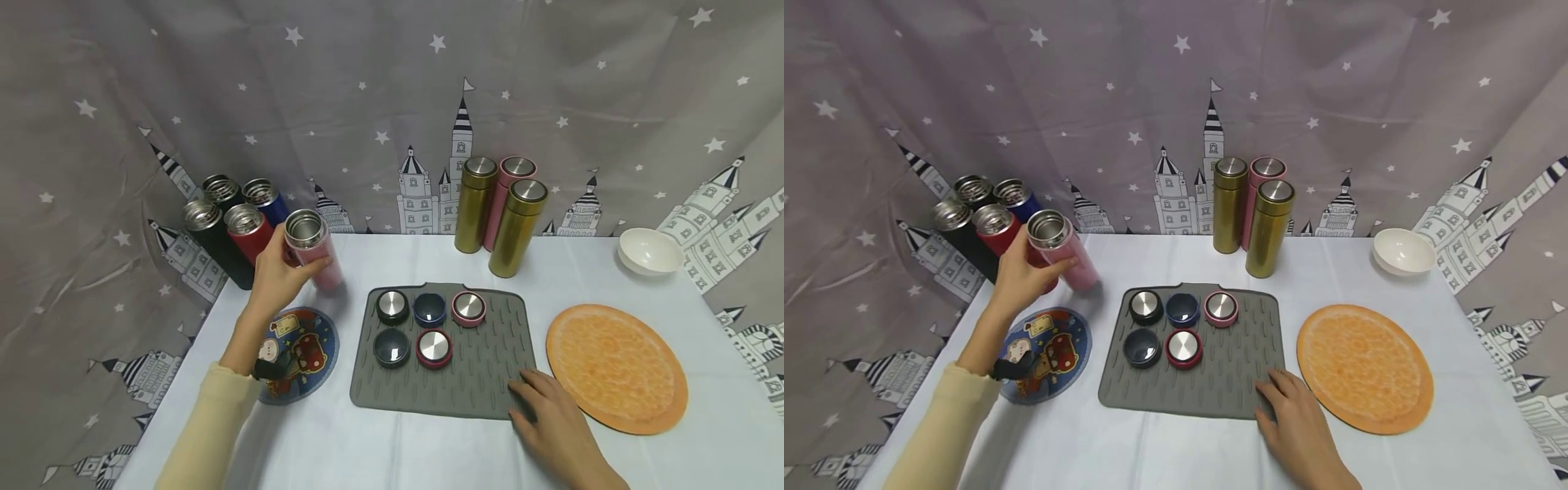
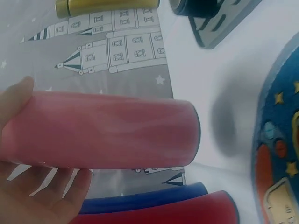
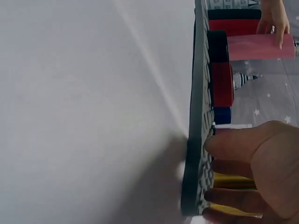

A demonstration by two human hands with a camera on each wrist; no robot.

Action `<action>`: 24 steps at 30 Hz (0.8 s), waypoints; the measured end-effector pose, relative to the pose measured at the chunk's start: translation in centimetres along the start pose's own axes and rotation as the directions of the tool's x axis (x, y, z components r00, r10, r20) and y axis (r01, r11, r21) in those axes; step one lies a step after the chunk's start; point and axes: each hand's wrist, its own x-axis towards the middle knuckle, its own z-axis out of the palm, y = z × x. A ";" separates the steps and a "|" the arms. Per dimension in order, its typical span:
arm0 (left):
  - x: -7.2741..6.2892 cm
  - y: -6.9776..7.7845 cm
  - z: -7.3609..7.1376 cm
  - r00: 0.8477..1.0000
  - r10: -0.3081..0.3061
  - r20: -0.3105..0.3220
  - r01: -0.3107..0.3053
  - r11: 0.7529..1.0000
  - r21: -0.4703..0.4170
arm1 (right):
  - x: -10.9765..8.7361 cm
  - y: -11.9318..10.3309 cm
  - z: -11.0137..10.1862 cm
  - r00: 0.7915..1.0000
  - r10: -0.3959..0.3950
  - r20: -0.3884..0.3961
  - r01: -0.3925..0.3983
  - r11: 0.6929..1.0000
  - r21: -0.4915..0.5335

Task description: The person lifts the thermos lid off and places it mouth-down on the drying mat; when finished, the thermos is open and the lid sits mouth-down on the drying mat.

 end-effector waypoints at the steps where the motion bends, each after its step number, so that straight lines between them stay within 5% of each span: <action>1: 0.5 0.0 0.1 1.000 0.003 -0.006 -0.003 1.000 0.001 | -0.2 0.1 -0.1 1.000 0.011 -0.003 -0.011 1.000 0.000; 11: 4.1 -0.9 1.9 0.997 -0.066 -0.042 0.065 0.998 -0.014 | -0.7 0.7 0.0 0.996 0.085 0.025 -0.085 0.996 0.008; 24: 6.6 -2.8 3.7 0.968 -0.174 -0.181 0.189 0.979 0.073 | -0.9 0.7 0.7 0.998 0.026 -0.049 -0.027 0.999 -0.021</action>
